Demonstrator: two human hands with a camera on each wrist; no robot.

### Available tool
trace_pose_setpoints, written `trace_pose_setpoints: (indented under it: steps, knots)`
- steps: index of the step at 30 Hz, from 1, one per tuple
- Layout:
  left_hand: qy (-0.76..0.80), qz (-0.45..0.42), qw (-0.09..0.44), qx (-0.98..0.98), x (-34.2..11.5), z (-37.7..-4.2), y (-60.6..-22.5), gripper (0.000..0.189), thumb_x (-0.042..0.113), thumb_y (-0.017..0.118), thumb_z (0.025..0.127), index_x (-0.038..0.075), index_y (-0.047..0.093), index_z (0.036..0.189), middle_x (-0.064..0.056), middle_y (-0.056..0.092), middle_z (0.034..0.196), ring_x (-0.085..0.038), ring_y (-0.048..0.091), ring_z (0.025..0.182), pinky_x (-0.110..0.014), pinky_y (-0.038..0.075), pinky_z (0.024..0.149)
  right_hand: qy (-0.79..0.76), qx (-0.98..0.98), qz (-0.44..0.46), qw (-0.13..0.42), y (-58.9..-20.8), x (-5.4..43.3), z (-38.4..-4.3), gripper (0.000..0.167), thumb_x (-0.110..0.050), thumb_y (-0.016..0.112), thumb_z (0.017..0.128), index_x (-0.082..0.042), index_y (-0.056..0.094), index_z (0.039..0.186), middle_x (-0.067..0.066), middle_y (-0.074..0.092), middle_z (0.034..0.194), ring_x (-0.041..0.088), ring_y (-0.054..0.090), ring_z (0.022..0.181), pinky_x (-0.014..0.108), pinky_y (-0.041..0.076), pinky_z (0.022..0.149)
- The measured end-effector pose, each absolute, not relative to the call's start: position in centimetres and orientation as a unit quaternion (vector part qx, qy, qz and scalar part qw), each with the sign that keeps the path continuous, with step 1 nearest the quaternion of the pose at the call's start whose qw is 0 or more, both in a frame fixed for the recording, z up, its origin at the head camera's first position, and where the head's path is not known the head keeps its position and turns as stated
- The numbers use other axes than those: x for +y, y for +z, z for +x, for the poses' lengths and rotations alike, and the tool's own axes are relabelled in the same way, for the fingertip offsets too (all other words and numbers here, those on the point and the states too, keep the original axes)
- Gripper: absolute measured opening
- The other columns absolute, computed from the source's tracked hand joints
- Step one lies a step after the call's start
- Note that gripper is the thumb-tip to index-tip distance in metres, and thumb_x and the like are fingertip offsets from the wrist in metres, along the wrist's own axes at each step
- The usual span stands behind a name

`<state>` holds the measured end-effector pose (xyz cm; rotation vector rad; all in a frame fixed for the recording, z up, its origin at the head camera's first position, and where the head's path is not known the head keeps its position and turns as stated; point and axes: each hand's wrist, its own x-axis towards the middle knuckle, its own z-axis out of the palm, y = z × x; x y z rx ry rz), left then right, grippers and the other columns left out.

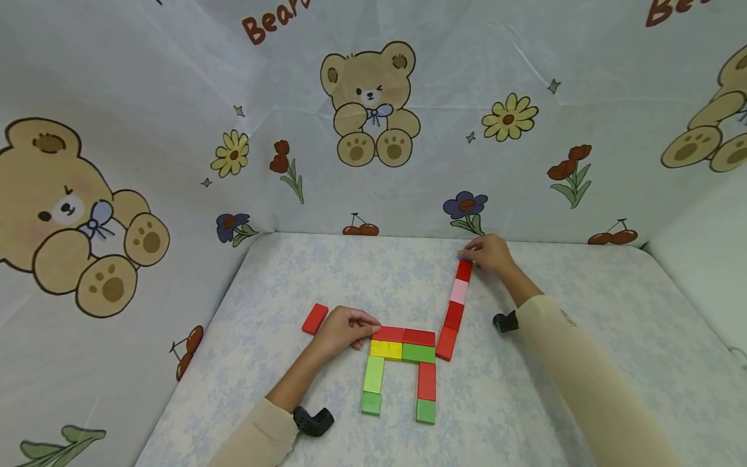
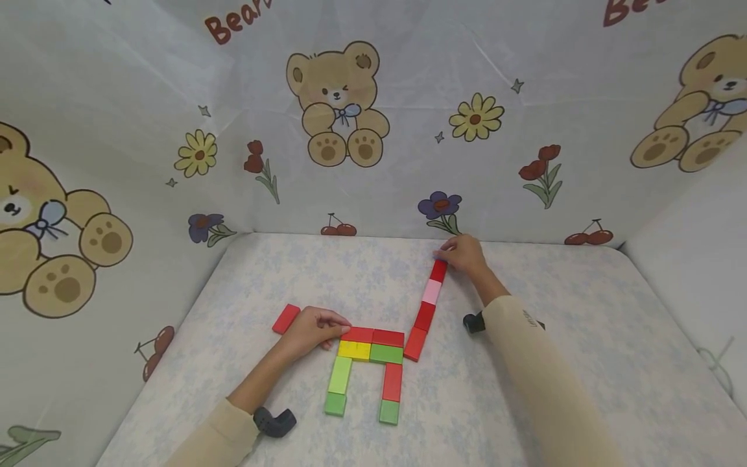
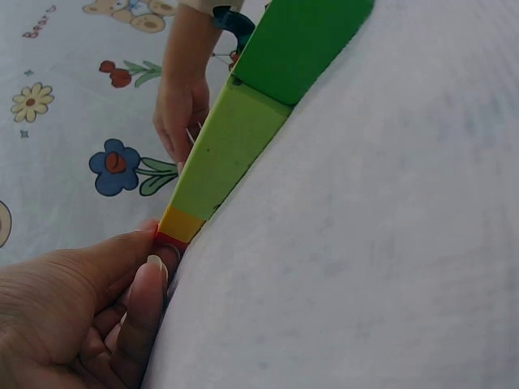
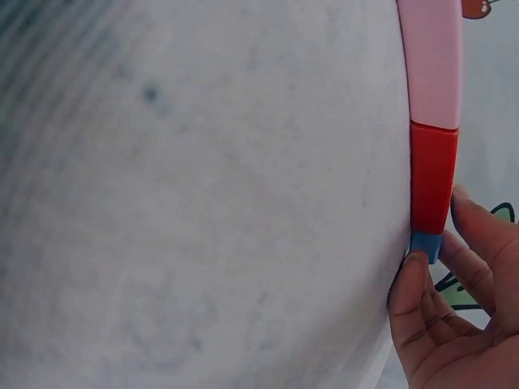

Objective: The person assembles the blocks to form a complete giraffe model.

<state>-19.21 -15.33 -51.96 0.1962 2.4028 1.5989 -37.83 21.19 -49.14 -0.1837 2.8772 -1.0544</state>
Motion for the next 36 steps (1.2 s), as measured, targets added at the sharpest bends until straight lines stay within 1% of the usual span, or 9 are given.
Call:
trace_pose_setpoints:
  steps: [5,7,11,20,24,27,31,33,36]
  knots:
    - [0.558,0.079,0.125,0.816,-15.3,-19.4,-51.9,0.014,0.027,0.080,0.089,0.016,0.081,0.098,-0.001,0.073,0.082,-0.014,0.058,0.055,-0.029,0.058,0.055,-0.375,0.925,-0.035,0.045,-49.1,21.8,-37.5,0.035,-0.026,0.071,0.097,0.004,0.072,0.115,0.022,0.069,0.104,0.020,0.065,0.071,0.026,0.058,0.064]
    - [0.561,0.084,0.126,0.814,-15.4,-19.5,-51.9,0.014,0.027,0.080,0.089,0.016,0.081,0.098,-0.002,0.073,0.082,-0.014,0.059,0.055,-0.029,0.057,0.055,-0.393,0.918,-0.026,0.049,-49.1,22.0,-37.3,0.034,-0.023,0.070,0.098,0.005,0.071,0.117,0.023,0.069,0.106,0.019,0.067,0.073,0.026,0.059,0.066]
    - [0.560,0.085,0.129,0.814,-15.4,-19.6,-51.8,0.013,0.027,0.080,0.089,0.017,0.082,0.097,-0.002,0.073,0.082,-0.014,0.059,0.055,-0.029,0.058,0.055,-0.416,0.908,-0.018,0.054,-49.0,22.2,-37.1,0.031,-0.018,0.069,0.099,0.006,0.071,0.118,0.024,0.069,0.105,0.017,0.067,0.073,0.025,0.059,0.066]
    - [0.563,0.079,0.128,0.813,-15.1,-19.6,-51.8,0.013,0.026,0.081,0.088,0.016,0.081,0.097,-0.002,0.073,0.082,-0.014,0.059,0.055,-0.028,0.057,0.055,-0.427,0.903,-0.014,0.054,-49.0,22.7,-37.4,0.027,-0.015,0.071,0.097,0.006,0.072,0.115,0.020,0.071,0.096,0.015,0.067,0.067,0.024,0.059,0.062]
    - [0.562,0.077,0.127,0.814,-15.1,-19.6,-51.8,0.014,0.028,0.081,0.089,0.016,0.081,0.097,-0.002,0.073,0.082,-0.014,0.059,0.055,-0.030,0.057,0.055,-0.413,0.909,-0.016,0.052,-48.9,22.9,-37.1,0.030,-0.018,0.070,0.098,0.004,0.071,0.118,0.022,0.071,0.102,0.017,0.067,0.070,0.023,0.058,0.064]
    - [0.556,0.074,0.129,0.818,-15.1,-19.5,-51.9,0.014,0.028,0.080,0.089,0.017,0.081,0.097,-0.001,0.073,0.082,-0.015,0.060,0.055,-0.031,0.058,0.056,-0.395,0.917,-0.027,0.045,-48.3,23.3,-36.4,0.034,-0.023,0.065,0.102,0.003,0.068,0.123,0.023,0.069,0.108,0.020,0.066,0.073,0.025,0.057,0.066]
    - [0.551,0.069,0.127,0.822,-15.2,-19.4,-51.9,0.012,0.027,0.080,0.090,0.017,0.081,0.097,-0.001,0.073,0.083,-0.015,0.060,0.055,-0.031,0.058,0.057,-0.369,0.928,-0.052,0.021,-46.4,24.1,-34.8,0.037,-0.026,0.058,0.105,0.002,0.065,0.127,0.025,0.065,0.110,0.026,0.066,0.074,0.031,0.059,0.067]
    - [0.548,0.066,0.127,0.824,-15.3,-19.3,-51.9,0.012,0.026,0.080,0.090,0.017,0.081,0.098,0.000,0.073,0.083,-0.015,0.060,0.055,-0.032,0.058,0.057,-0.351,0.934,-0.068,0.011,-45.1,24.7,-33.6,0.038,-0.027,0.057,0.105,0.003,0.064,0.127,0.026,0.065,0.111,0.029,0.067,0.075,0.033,0.059,0.065]
    - [0.546,0.063,0.129,0.825,-15.3,-19.2,-51.9,0.012,0.026,0.080,0.090,0.017,0.081,0.098,0.000,0.073,0.083,-0.015,0.060,0.055,-0.032,0.058,0.058,-0.326,0.941,-0.092,-0.005,-43.4,26.0,-31.4,0.039,-0.029,0.057,0.105,0.003,0.065,0.127,0.026,0.067,0.111,0.030,0.068,0.074,0.033,0.058,0.061]
